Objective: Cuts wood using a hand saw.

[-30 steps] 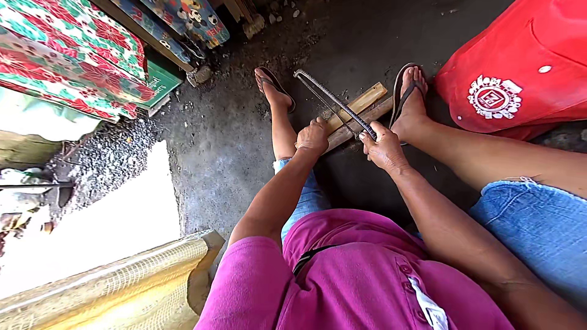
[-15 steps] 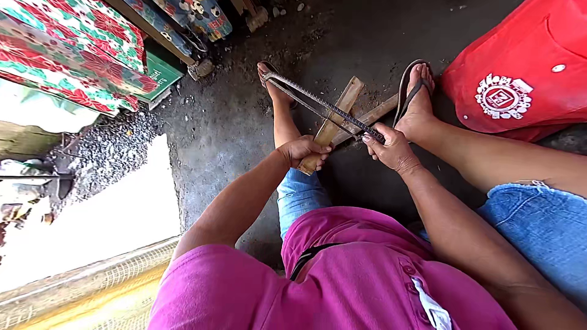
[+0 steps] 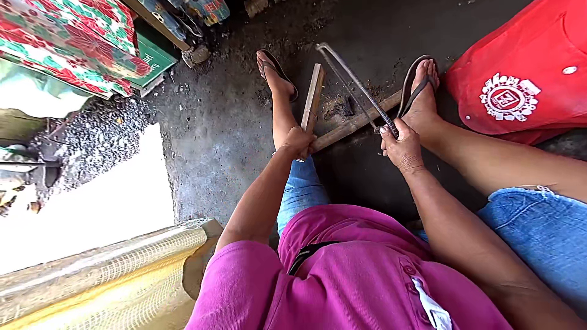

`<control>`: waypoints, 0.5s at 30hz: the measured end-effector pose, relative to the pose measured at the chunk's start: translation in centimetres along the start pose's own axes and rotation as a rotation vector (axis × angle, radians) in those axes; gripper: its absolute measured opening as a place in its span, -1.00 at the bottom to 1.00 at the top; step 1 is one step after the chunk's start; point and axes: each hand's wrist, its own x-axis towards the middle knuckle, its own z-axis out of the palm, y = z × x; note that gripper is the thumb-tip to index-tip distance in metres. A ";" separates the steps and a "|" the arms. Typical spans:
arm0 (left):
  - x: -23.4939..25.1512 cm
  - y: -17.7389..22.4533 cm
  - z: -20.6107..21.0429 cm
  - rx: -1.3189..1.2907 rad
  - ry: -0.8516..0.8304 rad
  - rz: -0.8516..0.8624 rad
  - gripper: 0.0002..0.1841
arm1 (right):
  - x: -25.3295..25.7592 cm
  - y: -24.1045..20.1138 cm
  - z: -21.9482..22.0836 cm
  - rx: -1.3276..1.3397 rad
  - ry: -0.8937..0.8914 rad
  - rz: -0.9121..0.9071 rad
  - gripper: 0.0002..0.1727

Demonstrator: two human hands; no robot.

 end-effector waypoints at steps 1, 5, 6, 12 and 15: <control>-0.4 -0.1 0.0 -0.084 -0.009 0.010 -0.68 | -0.1 0.5 0.2 -0.067 0.013 0.032 -0.62; -1.9 -0.4 0.3 -0.184 -0.012 0.076 -0.70 | -1.8 1.9 1.0 -0.390 -0.010 0.171 -0.62; -2.1 -0.4 0.5 -0.129 0.013 0.107 -0.67 | -2.1 2.9 1.5 -0.440 -0.009 0.187 -0.62; -4.0 0.7 2.6 0.263 0.221 0.270 -0.32 | -2.8 5.6 3.0 -0.628 -0.203 0.200 -0.28; -3.8 0.3 4.4 0.180 0.228 0.349 -0.37 | -2.4 3.1 2.8 -0.519 -0.291 0.236 -0.28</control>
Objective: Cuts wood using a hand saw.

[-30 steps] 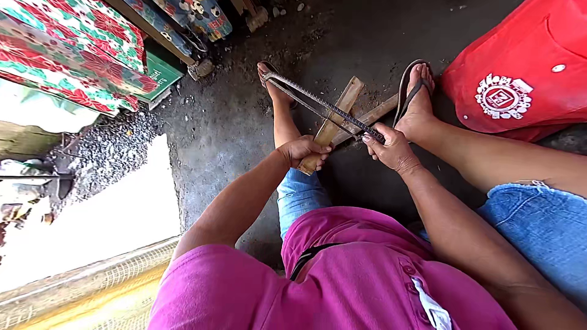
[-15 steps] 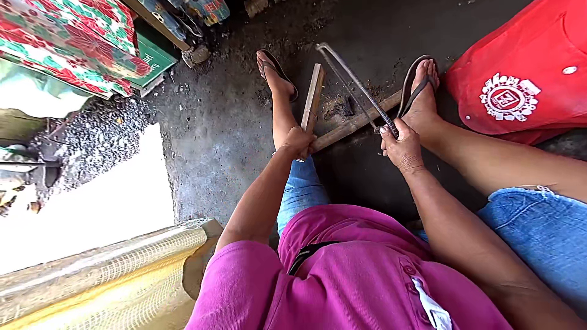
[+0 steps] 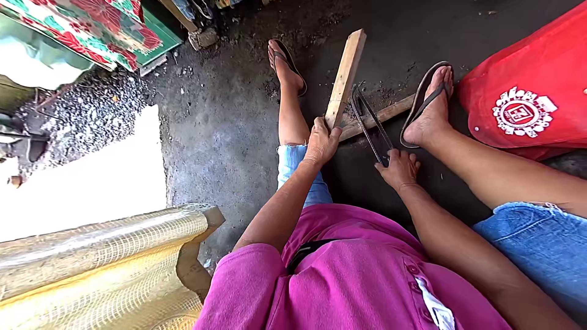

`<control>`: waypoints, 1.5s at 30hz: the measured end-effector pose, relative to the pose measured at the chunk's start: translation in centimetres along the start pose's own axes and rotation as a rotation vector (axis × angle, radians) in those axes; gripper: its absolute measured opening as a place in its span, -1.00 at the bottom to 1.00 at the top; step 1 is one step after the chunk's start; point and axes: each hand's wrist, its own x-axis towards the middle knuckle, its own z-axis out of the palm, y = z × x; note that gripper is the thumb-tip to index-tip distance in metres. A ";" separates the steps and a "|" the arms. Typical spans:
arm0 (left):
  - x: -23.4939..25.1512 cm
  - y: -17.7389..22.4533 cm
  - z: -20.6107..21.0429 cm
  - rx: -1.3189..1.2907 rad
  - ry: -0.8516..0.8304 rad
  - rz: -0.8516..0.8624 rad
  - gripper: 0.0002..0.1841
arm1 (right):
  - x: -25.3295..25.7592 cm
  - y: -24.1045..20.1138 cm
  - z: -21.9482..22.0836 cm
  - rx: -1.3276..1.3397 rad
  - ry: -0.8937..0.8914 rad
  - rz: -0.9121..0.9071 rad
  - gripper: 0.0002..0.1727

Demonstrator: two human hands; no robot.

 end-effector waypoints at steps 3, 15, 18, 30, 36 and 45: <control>-0.1 0.1 2.8 -0.271 -0.032 0.031 -0.44 | -0.7 -2.6 -1.4 0.416 -0.036 -0.161 -0.38; -0.5 -0.9 3.8 -0.587 -0.541 -0.035 -0.44 | -1.3 -5.2 -5.7 0.941 -0.316 0.107 -0.71; 2.3 -4.6 3.7 -0.727 -0.462 -0.114 -0.45 | 1.6 -6.0 -10.8 0.611 -0.212 0.143 -0.69; 7.3 -7.3 3.7 -1.002 -0.109 -0.336 -0.70 | 12.6 -6.4 -9.6 -0.262 -0.056 0.306 -0.44; 7.2 -7.0 3.5 -0.986 -0.152 -0.347 -0.71 | 10.3 -6.0 -12.5 -0.077 -0.079 0.349 -0.56; 6.4 -7.2 4.0 -0.979 -0.106 -0.368 -0.71 | 7.9 -10.9 -14.2 0.257 0.691 -0.144 -0.08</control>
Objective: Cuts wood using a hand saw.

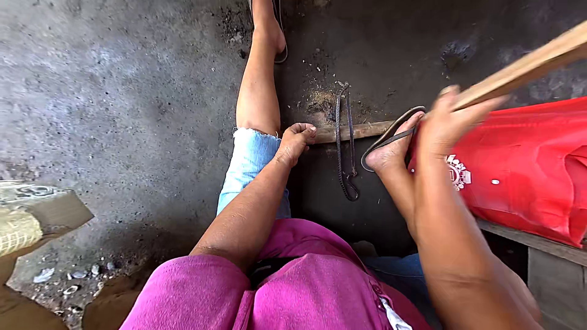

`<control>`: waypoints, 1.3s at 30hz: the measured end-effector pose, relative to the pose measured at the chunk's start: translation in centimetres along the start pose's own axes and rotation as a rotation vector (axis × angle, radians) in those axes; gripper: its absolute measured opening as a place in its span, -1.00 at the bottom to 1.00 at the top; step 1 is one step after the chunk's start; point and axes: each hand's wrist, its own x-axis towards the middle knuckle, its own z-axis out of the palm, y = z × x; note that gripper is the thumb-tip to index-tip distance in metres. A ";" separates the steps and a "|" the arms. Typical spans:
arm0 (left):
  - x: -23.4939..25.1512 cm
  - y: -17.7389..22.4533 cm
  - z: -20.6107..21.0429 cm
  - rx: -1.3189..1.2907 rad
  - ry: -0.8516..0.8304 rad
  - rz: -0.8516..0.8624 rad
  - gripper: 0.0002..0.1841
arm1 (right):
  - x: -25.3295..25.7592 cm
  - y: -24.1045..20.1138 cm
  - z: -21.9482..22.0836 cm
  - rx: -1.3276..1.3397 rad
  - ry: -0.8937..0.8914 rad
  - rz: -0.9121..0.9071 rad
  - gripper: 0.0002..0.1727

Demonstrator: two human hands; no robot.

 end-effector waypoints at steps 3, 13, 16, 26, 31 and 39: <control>-0.1 0.2 0.0 -0.024 0.023 0.013 -0.71 | -0.6 6.6 3.7 -0.639 -0.535 0.272 -0.25; 0.3 0.2 -0.2 -0.034 -0.008 -0.009 -0.73 | -4.7 9.8 -1.2 0.485 -0.894 0.734 -0.91; -0.1 0.2 -0.5 -0.040 -0.009 -0.002 -0.73 | -7.0 12.0 -2.6 0.978 -1.065 0.688 -0.55; 0.3 -0.2 -0.1 -0.004 -0.017 -0.004 -0.74 | -3.8 4.0 -4.0 0.191 -0.620 0.449 -0.68; 0.1 0.3 0.6 0.024 -0.003 -0.001 -0.73 | -0.3 -3.1 -6.8 0.152 -0.237 -0.044 -0.39; 0.7 0.3 0.5 -0.012 -0.019 0.013 -0.72 | -1.1 2.8 1.9 -0.264 -0.280 0.095 -0.21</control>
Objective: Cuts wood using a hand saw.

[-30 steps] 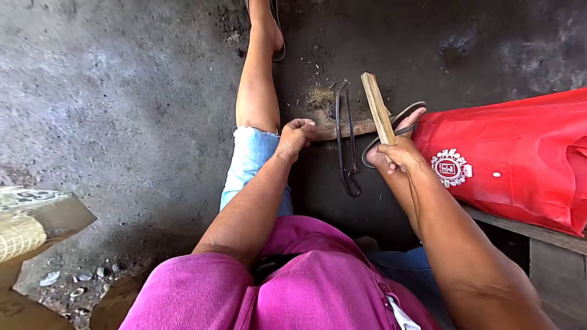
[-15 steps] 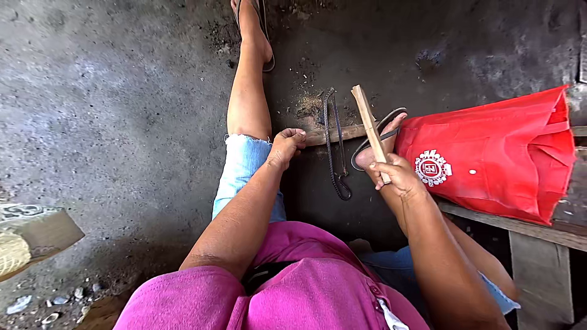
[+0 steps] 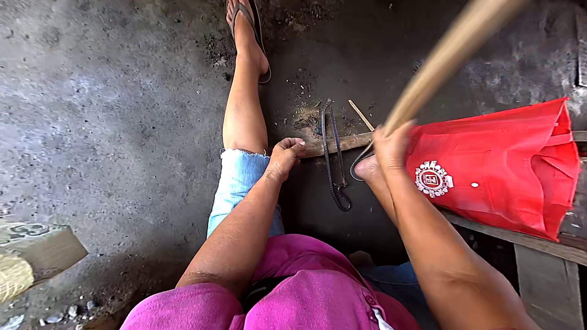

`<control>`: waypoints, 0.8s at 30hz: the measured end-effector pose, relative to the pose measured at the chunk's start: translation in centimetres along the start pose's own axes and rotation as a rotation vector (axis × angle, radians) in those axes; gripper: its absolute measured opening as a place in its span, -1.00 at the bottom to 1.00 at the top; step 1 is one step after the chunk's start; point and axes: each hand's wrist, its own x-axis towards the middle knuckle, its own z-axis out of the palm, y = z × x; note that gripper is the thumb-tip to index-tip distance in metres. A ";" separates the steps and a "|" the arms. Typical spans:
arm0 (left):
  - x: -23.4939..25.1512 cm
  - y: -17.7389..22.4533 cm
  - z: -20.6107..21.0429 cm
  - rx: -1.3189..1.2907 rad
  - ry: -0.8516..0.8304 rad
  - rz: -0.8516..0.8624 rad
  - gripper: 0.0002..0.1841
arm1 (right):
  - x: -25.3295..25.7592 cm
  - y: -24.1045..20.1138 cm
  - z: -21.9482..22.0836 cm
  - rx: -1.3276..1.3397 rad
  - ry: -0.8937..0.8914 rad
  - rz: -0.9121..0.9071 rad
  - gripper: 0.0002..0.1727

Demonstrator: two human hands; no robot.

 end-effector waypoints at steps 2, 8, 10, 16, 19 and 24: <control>0.1 0.0 -0.1 -0.011 0.015 0.001 -0.74 | 1.2 3.5 3.3 -0.306 -0.389 0.208 -0.42; 0.1 -0.3 -0.3 0.001 0.007 0.003 -0.74 | 0.8 3.8 0.4 -0.102 -0.595 0.378 -0.57; 0.0 -0.4 -0.3 0.011 0.001 0.000 -0.74 | -0.2 4.9 -1.1 0.327 -0.647 0.392 -0.84; -0.5 -0.4 -0.1 -0.033 -0.089 0.131 -0.55 | -5.8 9.5 -1.7 1.138 -1.201 0.216 -0.54; -0.9 -1.1 -0.5 0.192 -0.102 0.451 -0.12 | -9.8 9.5 -0.7 1.116 -1.375 0.211 -0.37; -2.5 -0.4 -1.1 0.948 -0.179 0.866 0.13 | -12.9 10.0 -1.5 1.120 -1.543 0.328 -0.34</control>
